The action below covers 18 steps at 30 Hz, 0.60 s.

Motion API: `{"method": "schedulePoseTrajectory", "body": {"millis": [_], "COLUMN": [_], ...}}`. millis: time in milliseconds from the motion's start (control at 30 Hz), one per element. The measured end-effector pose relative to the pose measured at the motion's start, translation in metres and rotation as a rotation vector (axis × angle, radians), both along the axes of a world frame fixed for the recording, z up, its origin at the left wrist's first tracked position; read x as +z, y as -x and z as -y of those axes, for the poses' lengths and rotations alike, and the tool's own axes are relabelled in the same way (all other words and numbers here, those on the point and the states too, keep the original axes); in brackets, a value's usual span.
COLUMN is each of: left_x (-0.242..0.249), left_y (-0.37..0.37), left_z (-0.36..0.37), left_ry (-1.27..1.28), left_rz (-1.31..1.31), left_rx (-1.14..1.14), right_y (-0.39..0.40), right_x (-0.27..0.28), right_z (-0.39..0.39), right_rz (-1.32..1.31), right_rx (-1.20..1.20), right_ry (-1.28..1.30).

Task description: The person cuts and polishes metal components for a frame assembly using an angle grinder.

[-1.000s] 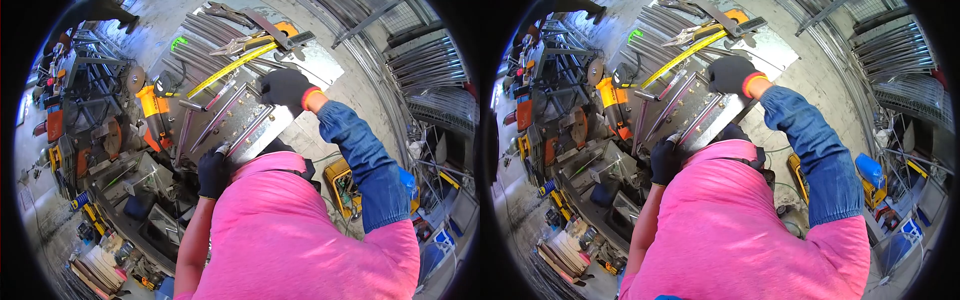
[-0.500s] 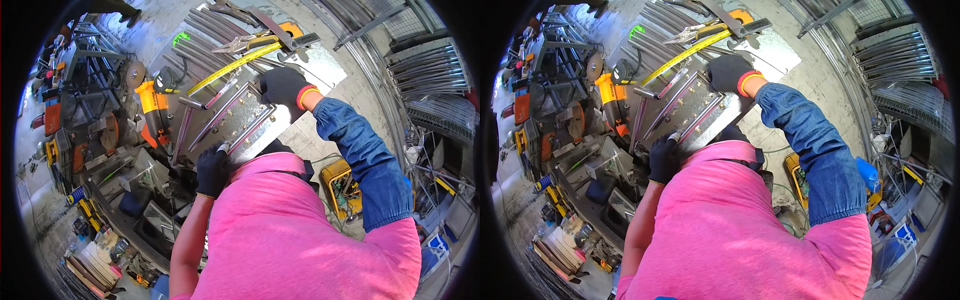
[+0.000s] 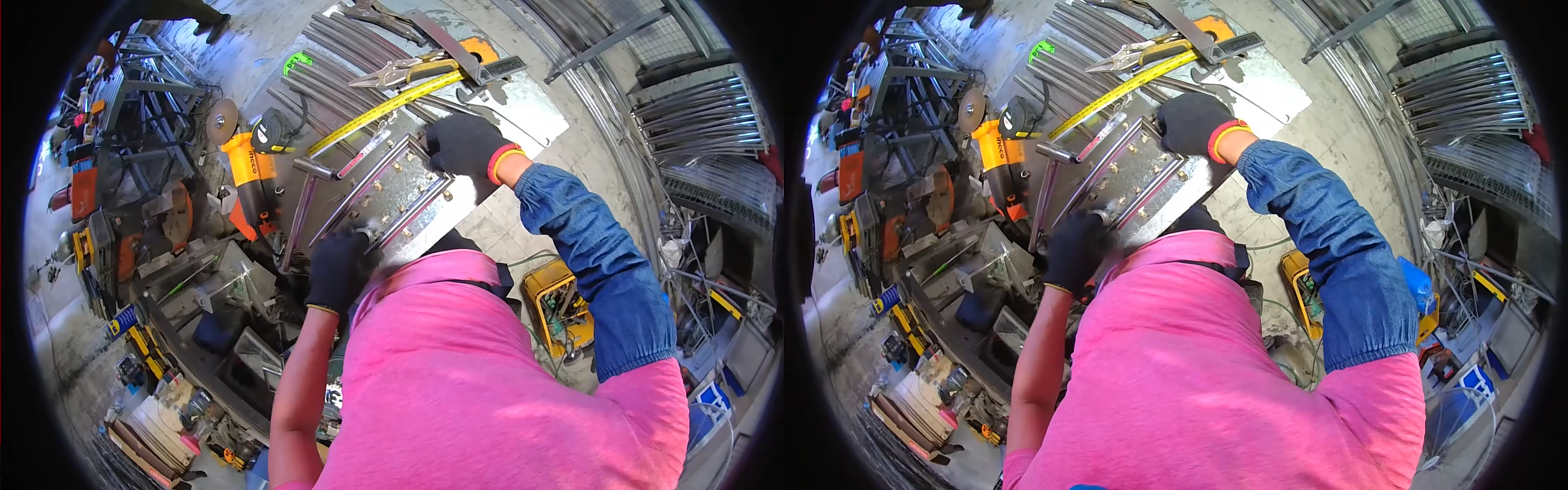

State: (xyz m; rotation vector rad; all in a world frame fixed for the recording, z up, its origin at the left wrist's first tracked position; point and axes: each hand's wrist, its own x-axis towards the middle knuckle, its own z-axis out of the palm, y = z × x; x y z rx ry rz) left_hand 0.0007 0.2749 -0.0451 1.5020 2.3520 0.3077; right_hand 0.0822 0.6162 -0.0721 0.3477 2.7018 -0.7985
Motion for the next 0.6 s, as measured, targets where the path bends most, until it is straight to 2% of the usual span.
{"method": "schedulePoseTrajectory", "body": {"millis": [67, 133, 267, 333, 367, 467, 600], "left_x": [0.016, 0.017, -0.009, -0.024, -0.029, -0.026, -0.028], "left_y": [0.005, 0.002, 0.0, -0.002, 0.0, 0.002, 0.001], "left_z": [-0.022, -0.053, -0.09, -0.098, -0.097, -0.103, -0.109], "left_ry": [0.018, -0.164, -0.086, -0.016, -0.089, 0.0, -0.016], "left_rz": [0.002, 0.122, 0.1, 0.103, 0.144, 0.193, 0.169], "left_rx": [0.03, 0.009, -0.11, -0.061, -0.037, -0.015, -0.062], "right_y": [-0.002, 0.002, 0.002, 0.0, -0.001, -0.001, 0.002], "right_x": [0.0, 0.003, 0.005, 0.001, -0.002, -0.004, -0.004], "right_z": [0.0, 0.003, 0.002, 0.002, 0.002, 0.003, 0.002], "right_rz": [0.01, 0.009, 0.051, 0.032, 0.018, 0.02, -0.022], "right_rx": [-0.008, -0.013, -0.034, -0.038, -0.043, -0.044, -0.038], "right_ry": [-0.004, -0.005, -0.002, 0.006, -0.006, -0.027, -0.017]}}
